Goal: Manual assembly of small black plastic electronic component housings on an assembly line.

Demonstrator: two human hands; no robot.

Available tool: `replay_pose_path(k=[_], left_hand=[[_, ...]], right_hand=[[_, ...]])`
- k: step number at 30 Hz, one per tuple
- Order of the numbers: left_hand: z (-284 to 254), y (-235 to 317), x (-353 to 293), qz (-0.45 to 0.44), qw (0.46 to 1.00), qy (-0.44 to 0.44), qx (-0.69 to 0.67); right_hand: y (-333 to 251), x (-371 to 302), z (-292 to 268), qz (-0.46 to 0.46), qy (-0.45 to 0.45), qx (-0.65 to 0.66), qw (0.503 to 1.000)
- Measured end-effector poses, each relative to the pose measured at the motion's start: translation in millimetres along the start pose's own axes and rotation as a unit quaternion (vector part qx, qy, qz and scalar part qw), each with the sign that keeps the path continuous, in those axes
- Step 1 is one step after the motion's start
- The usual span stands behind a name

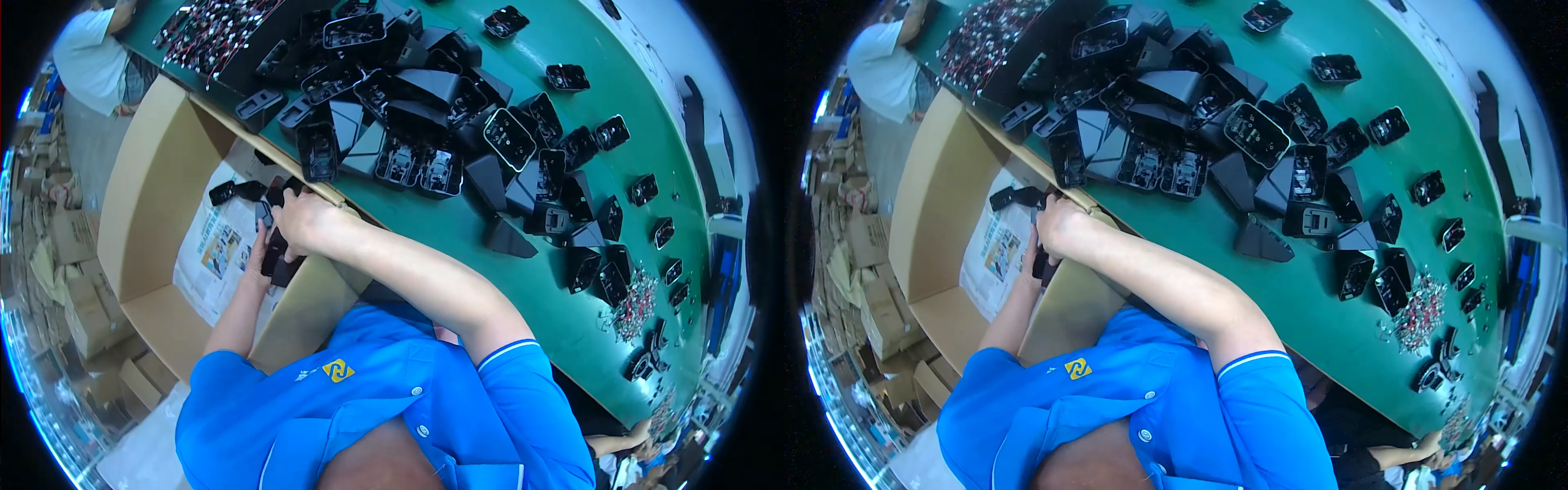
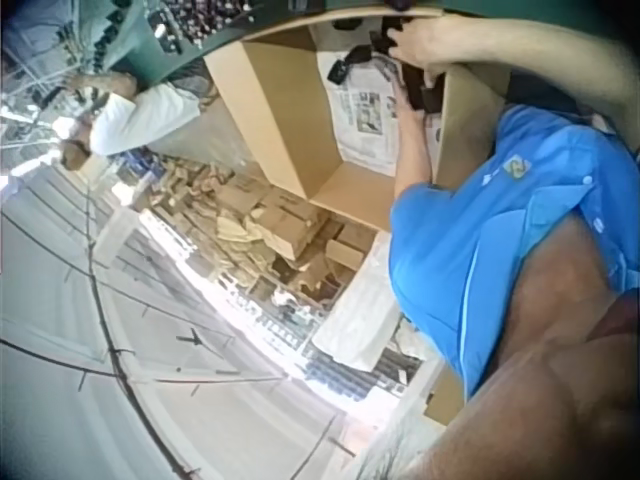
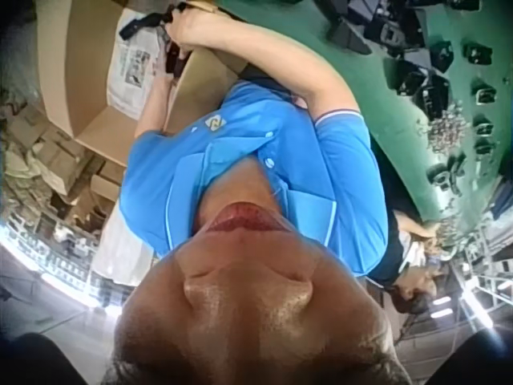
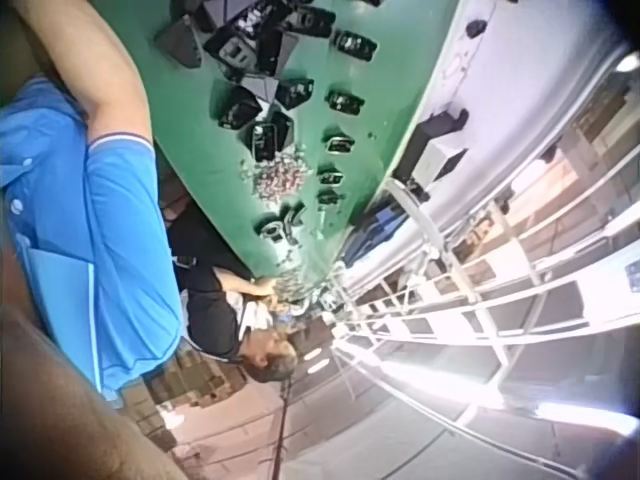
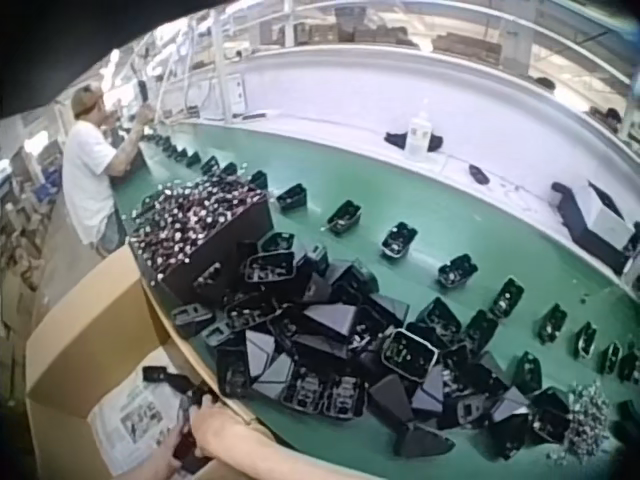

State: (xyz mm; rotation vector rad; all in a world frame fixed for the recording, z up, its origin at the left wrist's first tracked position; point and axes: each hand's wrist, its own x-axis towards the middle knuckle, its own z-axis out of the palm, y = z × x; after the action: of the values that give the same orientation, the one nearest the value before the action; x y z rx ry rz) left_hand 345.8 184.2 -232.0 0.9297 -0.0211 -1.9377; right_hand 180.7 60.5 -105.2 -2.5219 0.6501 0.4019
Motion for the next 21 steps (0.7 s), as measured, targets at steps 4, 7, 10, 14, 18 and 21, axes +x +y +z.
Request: replay_pose_path(k=[4, 7, 10, 14, 18, 21], left_hand=[[16.3, -7.5, 11.4, 0.064, 0.997, 0.048, 0.009], [22.4, -0.9, 15.4, 0.083, 0.992, 0.088, 0.034], [32.7, 11.4, 18.1, 0.096, 0.99, 0.089, 0.061], [46.8, 35.2, 2.1, 0.073, 0.993, 0.061, 0.076], [62.0, 60.9, -15.0, 0.096, 0.987, 0.073, 0.103], [75.0, 75.2, -26.0, 0.238, 0.942, 0.165, 0.171]], right_hand=[[3.5, 13.1, 14.7, -0.018, -0.025, -0.001, 1.0], [7.3, 21.0, 28.3, -0.016, -0.022, 0.003, 1.0], [5.3, 25.5, 32.3, 0.003, 0.021, 0.065, 0.998], [6.7, 24.2, 21.9, -0.001, 0.081, 0.106, 0.991], [2.6, 9.3, 8.2, -0.031, 0.161, 0.132, 0.978], [-5.6, -7.7, -3.0, -0.069, 0.269, 0.155, 0.948]])
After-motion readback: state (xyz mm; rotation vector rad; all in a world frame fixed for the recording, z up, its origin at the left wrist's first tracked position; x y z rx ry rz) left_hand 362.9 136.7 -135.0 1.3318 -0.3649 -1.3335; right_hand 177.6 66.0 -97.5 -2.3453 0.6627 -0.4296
